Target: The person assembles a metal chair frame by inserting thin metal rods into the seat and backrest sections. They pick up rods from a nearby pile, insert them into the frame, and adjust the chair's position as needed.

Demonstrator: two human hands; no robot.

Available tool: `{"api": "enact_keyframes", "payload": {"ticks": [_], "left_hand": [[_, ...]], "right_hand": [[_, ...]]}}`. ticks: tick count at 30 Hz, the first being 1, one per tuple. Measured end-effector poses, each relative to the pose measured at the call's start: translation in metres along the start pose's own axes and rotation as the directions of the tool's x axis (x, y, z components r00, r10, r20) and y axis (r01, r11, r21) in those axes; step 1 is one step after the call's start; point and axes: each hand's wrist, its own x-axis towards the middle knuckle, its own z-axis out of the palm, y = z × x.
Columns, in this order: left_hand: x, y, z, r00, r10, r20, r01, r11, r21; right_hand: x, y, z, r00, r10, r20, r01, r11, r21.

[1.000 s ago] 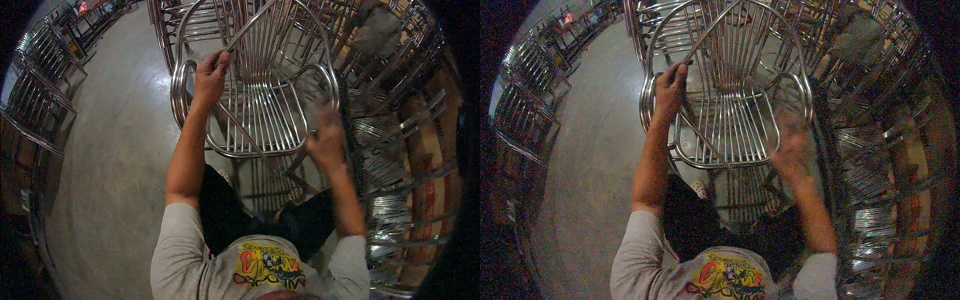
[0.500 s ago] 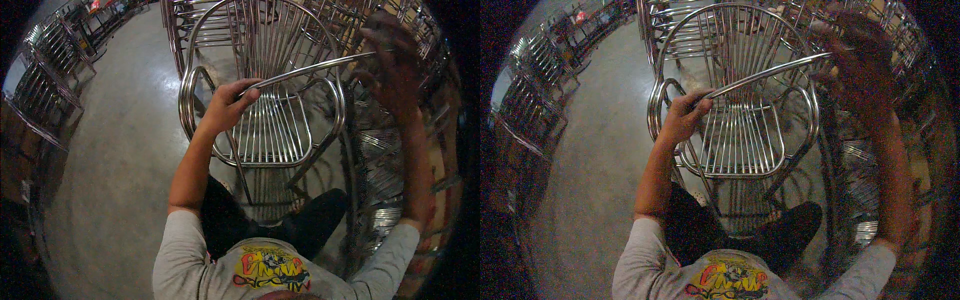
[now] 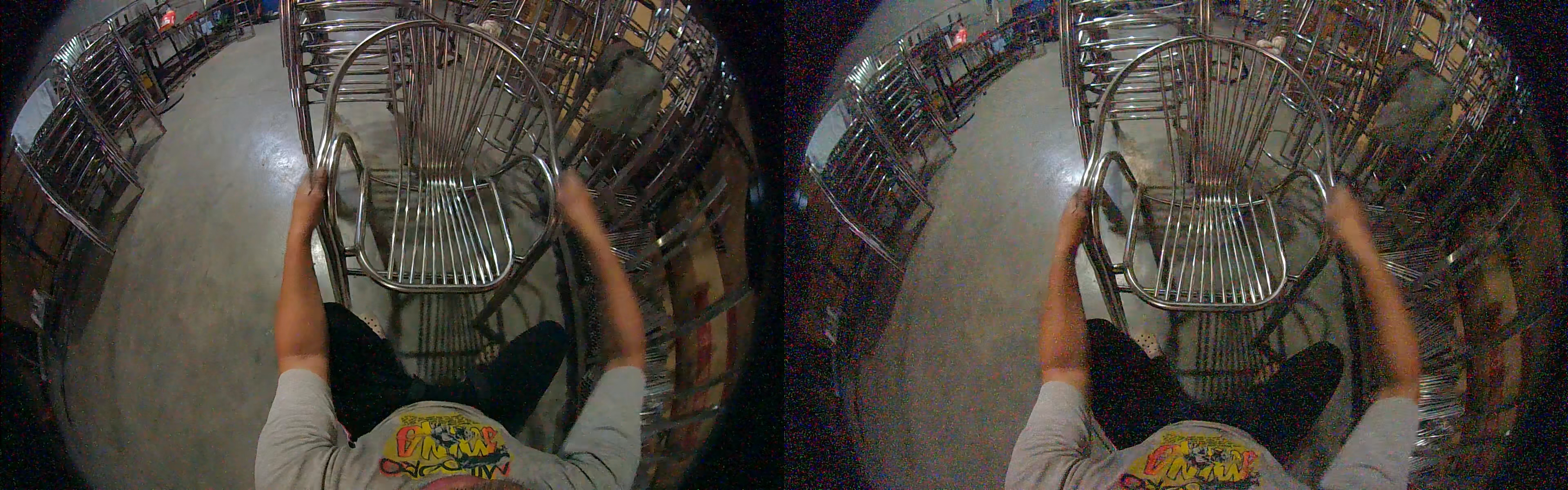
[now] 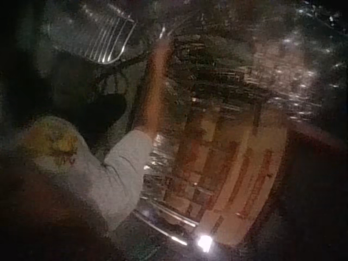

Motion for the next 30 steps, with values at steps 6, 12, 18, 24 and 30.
{"api": "enact_keyframes", "payload": {"ticks": [6,12,18,24,30], "left_hand": [[-0.007,-0.016,0.014,0.99,-0.122,0.07,0.14,0.886,-0.442],[-0.006,-0.014,0.016,0.998,-0.056,0.016,0.058,0.914,-0.402],[-0.006,-0.02,0.018,0.994,-0.102,0.048,0.113,0.881,-0.46],[-0.007,-0.016,0.017,0.995,-0.099,0.018,0.095,0.874,-0.477],[-0.007,-0.016,0.017,0.994,-0.106,0.042,0.113,0.877,-0.468]], "right_hand": [[-0.125,-0.151,0.175,0.761,-0.1,0.641,-0.476,0.585,0.657],[-0.122,-0.198,0.198,0.602,-0.119,0.79,-0.63,0.536,0.561],[-0.106,-0.205,0.208,0.638,-0.084,0.766,-0.602,0.566,0.563],[-0.106,-0.196,0.209,0.623,-0.044,0.781,-0.597,0.618,0.511],[-0.1,-0.204,0.208,0.687,0.003,0.726,-0.557,0.644,0.524]]}}
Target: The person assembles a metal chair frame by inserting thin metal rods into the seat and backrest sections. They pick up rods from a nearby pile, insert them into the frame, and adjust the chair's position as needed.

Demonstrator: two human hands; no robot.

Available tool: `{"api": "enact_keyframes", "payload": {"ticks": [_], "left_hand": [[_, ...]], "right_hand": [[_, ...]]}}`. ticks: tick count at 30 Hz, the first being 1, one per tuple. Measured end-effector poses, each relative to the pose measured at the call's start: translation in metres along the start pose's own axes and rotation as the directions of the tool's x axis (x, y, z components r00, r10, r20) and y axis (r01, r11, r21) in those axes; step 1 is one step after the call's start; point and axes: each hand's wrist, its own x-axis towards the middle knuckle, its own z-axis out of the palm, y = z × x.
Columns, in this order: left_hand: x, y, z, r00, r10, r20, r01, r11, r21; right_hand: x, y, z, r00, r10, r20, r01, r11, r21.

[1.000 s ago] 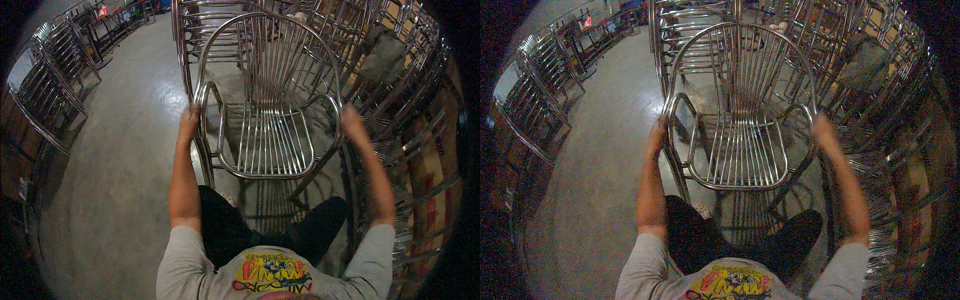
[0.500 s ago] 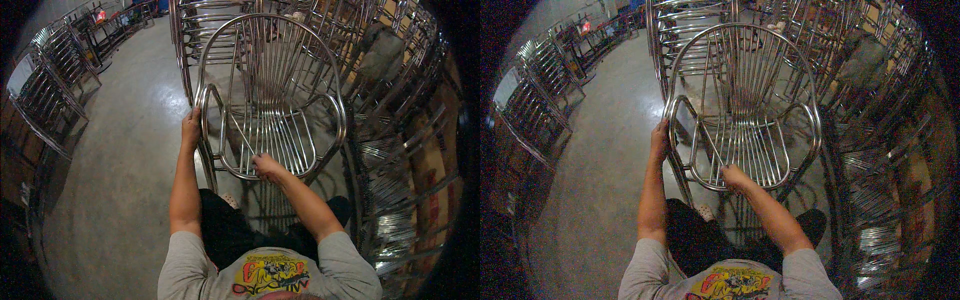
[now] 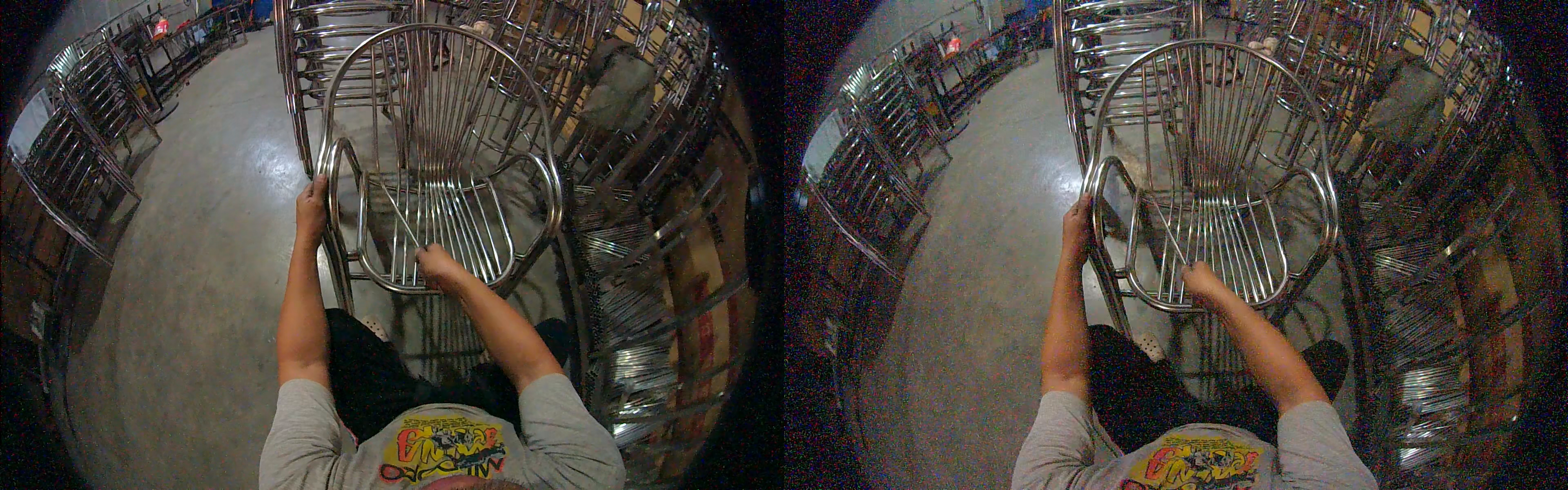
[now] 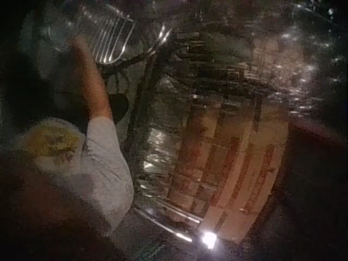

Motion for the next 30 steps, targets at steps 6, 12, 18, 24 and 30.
{"api": "enact_keyframes", "payload": {"ticks": [6,12,18,24,30], "left_hand": [[0.002,-0.006,-0.003,1.0,0.008,-0.018,-0.007,0.999,0.036],[0.006,-0.008,-0.003,0.999,0.035,0.004,-0.035,0.999,0.026],[-0.001,-0.007,-0.005,1.0,0.004,0.029,-0.004,1.0,0.022],[-0.008,0.012,0.007,0.95,0.234,-0.206,-0.079,0.82,0.567],[-0.054,-0.002,0.058,0.757,0.623,0.196,-0.598,0.541,0.591]], "right_hand": [[-0.003,-0.018,-0.015,0.995,0.02,-0.098,-0.033,0.99,-0.141],[0.006,-0.023,-0.002,0.996,-0.071,-0.046,0.071,0.997,0.007],[0.058,-0.024,0.076,0.957,-0.269,-0.109,0.238,0.942,-0.236],[0.077,-0.033,0.094,0.931,-0.306,-0.197,0.197,0.879,-0.435],[0.042,-0.042,0.082,0.938,-0.337,-0.081,0.315,0.926,-0.207]]}}
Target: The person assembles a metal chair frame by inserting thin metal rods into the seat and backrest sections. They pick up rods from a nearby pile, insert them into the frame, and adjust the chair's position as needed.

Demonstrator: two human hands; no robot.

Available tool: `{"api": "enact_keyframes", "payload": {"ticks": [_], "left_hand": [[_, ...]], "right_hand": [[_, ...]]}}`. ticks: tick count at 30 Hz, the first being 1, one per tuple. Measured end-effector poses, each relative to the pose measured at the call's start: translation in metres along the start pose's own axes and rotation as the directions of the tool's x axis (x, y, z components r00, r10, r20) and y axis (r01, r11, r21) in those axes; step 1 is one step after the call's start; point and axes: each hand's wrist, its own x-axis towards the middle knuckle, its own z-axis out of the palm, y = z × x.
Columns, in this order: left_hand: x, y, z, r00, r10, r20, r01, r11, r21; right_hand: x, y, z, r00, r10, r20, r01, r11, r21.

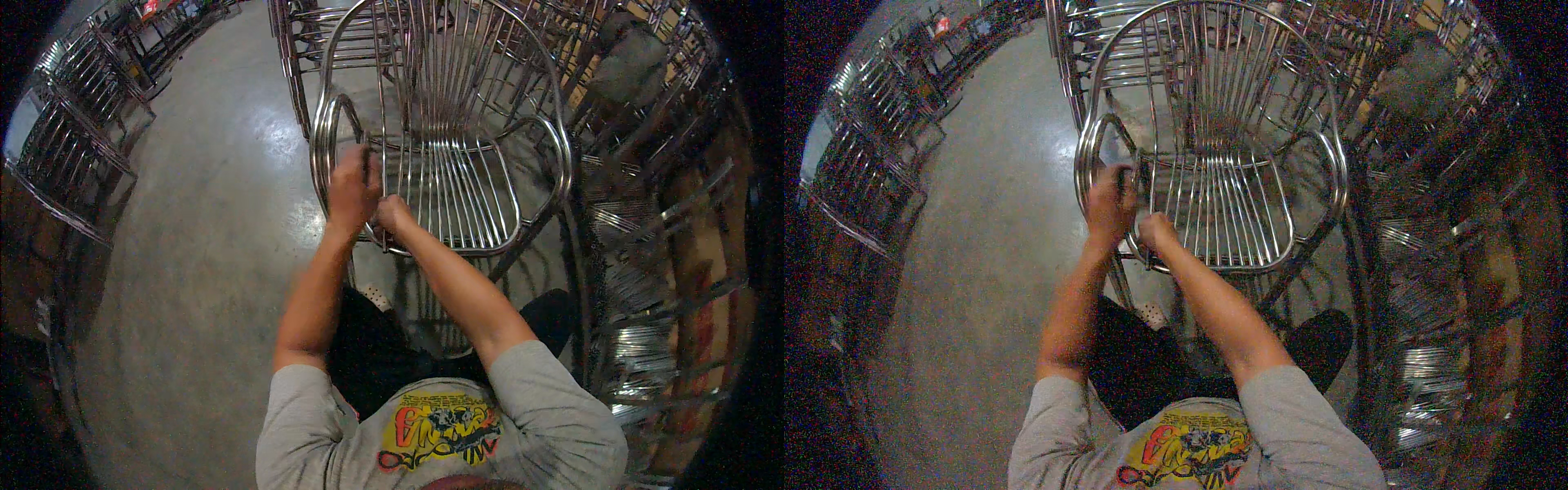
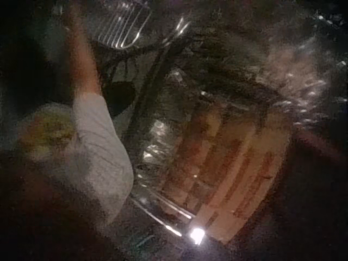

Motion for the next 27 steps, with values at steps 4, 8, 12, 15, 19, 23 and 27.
{"api": "enact_keyframes", "payload": {"ticks": [4,8,12,15,19,23,27], "left_hand": [[-0.009,-0.039,0.055,0.597,-0.447,0.666,0.124,0.872,0.474],[-0.014,-0.104,0.079,0.304,0.058,0.951,-0.593,0.793,0.141],[-0.033,-0.114,0.085,0.458,-0.179,0.871,-0.224,0.924,0.308],[-0.043,-0.103,0.086,0.406,-0.672,0.62,0.69,0.67,0.275],[-0.044,-0.1,0.093,0.433,-0.694,0.576,0.697,0.663,0.275],[-0.051,-0.101,0.102,0.468,-0.676,0.569,0.763,0.634,0.127],[-0.055,-0.095,0.11,0.536,-0.716,0.448,0.757,0.642,0.119]], "right_hand": [[-0.018,-0.008,-0.002,0.987,-0.062,-0.149,0.076,0.993,0.088],[-0.021,-0.022,-0.009,0.976,0.193,-0.105,-0.196,0.981,-0.014],[-0.063,-0.031,-0.024,0.996,0.041,-0.082,-0.025,0.982,0.185],[-0.142,-0.022,-0.021,0.891,-0.258,-0.374,0.315,0.944,0.101],[-0.187,0.008,-0.007,0.953,0.207,0.223,-0.299,0.774,0.558],[-0.141,0.037,0.004,0.921,0.019,0.388,-0.383,-0.119,0.916],[-0.112,0.052,0.014,0.958,-0.038,0.285,-0.287,-0.109,0.952]]}}
